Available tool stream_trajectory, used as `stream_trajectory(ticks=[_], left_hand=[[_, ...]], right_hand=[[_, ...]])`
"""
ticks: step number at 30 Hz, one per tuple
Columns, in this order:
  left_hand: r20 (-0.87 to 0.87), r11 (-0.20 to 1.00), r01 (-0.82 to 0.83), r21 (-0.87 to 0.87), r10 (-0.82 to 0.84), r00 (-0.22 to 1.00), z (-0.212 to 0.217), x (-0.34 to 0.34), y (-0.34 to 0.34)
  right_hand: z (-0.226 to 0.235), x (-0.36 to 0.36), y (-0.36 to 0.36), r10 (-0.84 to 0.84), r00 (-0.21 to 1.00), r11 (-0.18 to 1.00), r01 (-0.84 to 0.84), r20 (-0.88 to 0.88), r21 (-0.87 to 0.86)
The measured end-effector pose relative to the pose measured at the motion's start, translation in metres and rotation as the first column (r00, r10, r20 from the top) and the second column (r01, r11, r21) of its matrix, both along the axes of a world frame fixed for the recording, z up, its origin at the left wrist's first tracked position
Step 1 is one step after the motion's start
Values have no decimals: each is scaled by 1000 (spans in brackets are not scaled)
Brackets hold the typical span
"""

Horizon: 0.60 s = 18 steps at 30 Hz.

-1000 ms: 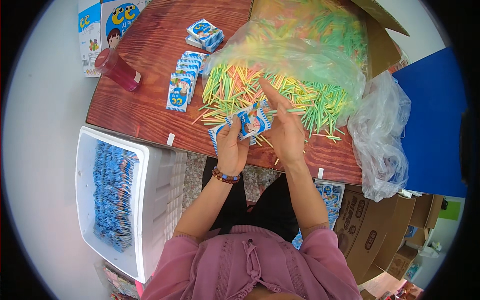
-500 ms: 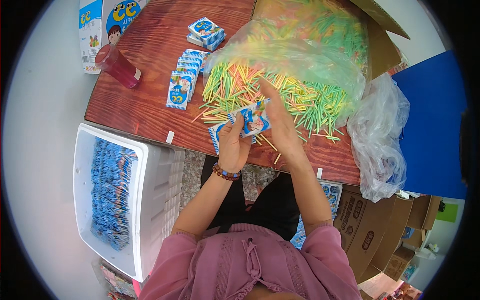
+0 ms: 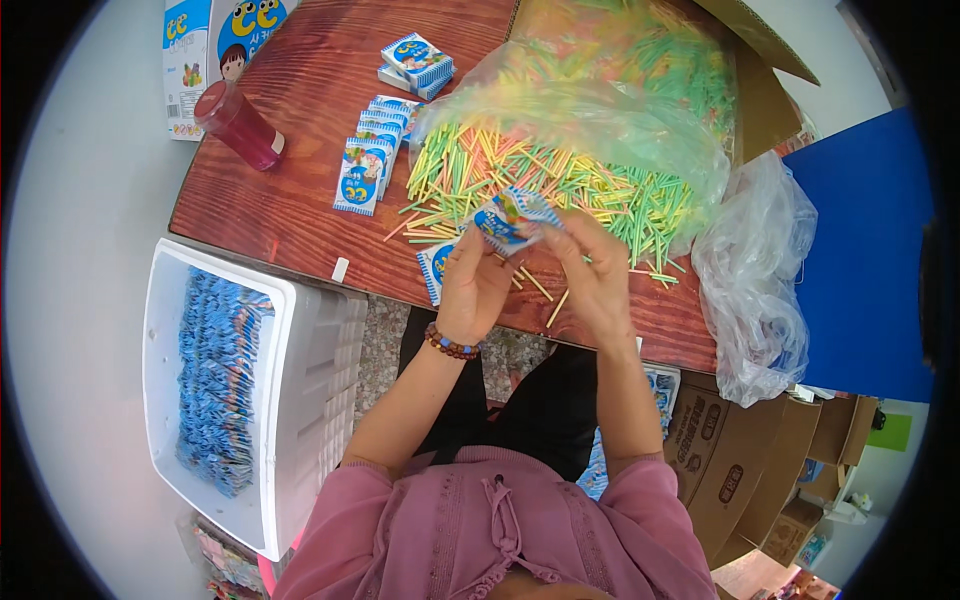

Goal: Sorting and packaging small product packets into storage bins.

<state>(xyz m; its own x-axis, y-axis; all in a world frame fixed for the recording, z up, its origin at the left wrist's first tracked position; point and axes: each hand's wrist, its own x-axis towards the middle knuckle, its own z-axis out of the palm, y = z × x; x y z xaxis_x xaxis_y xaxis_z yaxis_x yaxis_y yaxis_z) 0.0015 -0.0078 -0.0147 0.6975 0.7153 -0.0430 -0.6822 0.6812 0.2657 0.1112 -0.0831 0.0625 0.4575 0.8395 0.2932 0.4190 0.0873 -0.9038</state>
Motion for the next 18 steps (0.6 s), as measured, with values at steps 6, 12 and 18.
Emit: stream_trajectory(ticks=[6, 12, 18], left_hand=[[-371, 877, -35, 479, 239, 897, 2, -19, 16], [-532, 792, 277, 545, 72, 843, 14, -29, 37], [-546, 829, 178, 529, 172, 820, 8, -37, 40]], right_hand=[[-6, 25, -1, 35, 997, 997, -29, 74, -72], [-17, 24, 8, 162, 949, 948, -225, -270, -224], [-39, 12, 25, 194, 880, 945, -287, -434, -159]])
